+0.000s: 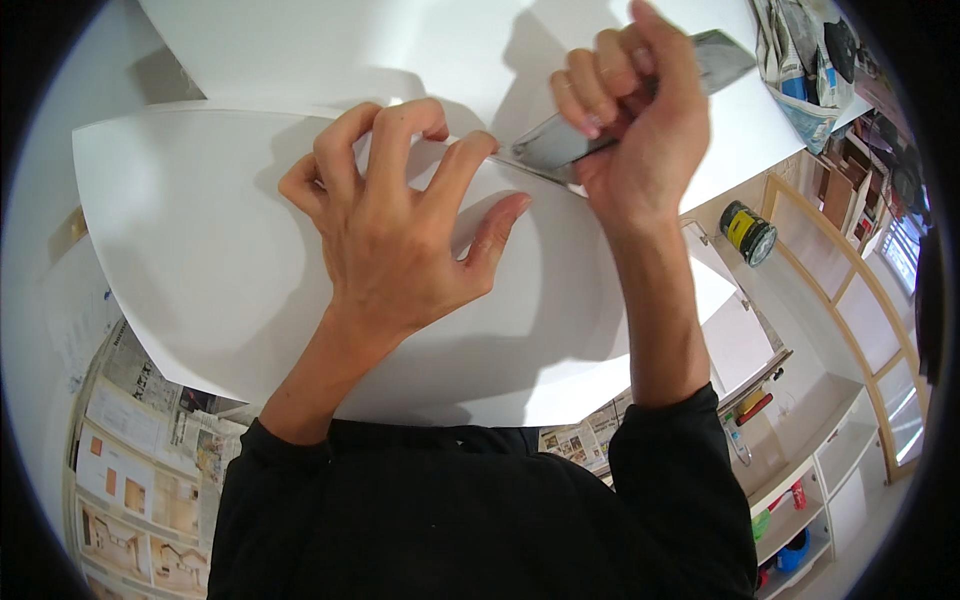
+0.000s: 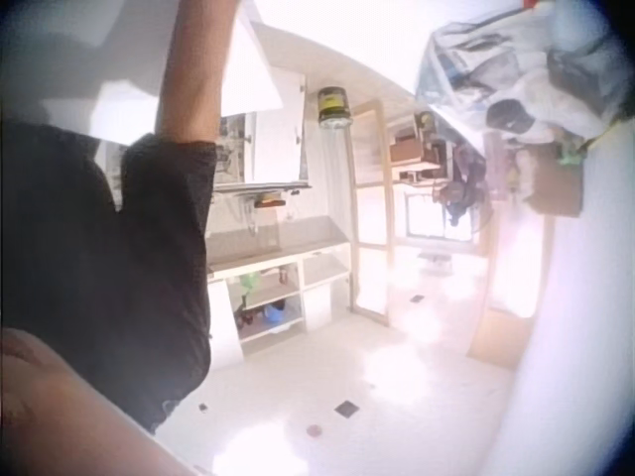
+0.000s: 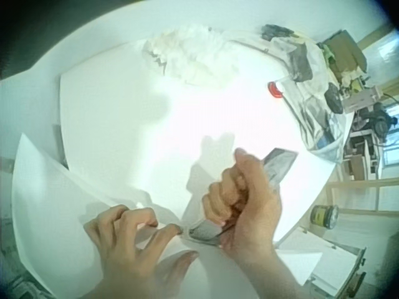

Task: The person handles a white cabinet door, wiping its surface with a cloth and using a utility knife to trim an edge. They then move to a bathroom area and place a putty knife into a sink. The scene includes other workers in the background.

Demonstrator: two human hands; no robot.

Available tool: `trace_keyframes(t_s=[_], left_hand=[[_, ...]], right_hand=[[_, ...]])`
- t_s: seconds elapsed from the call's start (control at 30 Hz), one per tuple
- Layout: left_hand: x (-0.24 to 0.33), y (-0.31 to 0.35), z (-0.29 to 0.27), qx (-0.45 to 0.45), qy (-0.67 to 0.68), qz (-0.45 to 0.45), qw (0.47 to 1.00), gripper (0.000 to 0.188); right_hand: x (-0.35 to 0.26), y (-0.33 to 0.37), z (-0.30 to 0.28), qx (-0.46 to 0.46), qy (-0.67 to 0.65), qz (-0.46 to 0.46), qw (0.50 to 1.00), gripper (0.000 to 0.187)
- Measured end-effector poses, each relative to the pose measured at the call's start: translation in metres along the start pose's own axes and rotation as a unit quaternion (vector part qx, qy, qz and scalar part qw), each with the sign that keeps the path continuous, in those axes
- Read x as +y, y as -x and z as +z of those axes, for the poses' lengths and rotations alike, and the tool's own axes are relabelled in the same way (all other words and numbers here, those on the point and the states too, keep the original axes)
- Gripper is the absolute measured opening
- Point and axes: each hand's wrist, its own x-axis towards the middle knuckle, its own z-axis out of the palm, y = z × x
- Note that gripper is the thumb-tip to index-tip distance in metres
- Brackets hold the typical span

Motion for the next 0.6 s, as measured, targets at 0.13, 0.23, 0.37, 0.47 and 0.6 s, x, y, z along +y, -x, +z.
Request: trace_keyframes(t_s=[0.13,0.23,0.37,0.47,0.6], left_hand=[[-0.001,0.001,0.002,0.002,0.003,0.0,1.0,0.032],[-0.004,0.002,0.005,0.013,0.001,0.006,1.0,0.032],[-0.004,0.002,0.007,0.02,0.008,0.01,1.0,0.033],[-0.004,0.005,0.008,0.023,0.008,0.013,1.0,0.034],[-0.005,0.005,0.009,0.025,0.016,0.011,1.0,0.034]], right_hand=[[-0.005,-0.01,-0.013,-0.013,-0.035,-0.037,0.999,0.039],[0.001,-0.003,0.002,0.038,0.013,-0.028,0.999,0.04],[0.0,-0.007,-0.012,-0.02,0.003,-0.059,0.998,0.041],[0.0,0.008,0.012,0.077,0.038,-0.084,0.993,0.04],[-0.003,-0.005,-0.001,0.087,0.009,-0.095,0.992,0.039]])
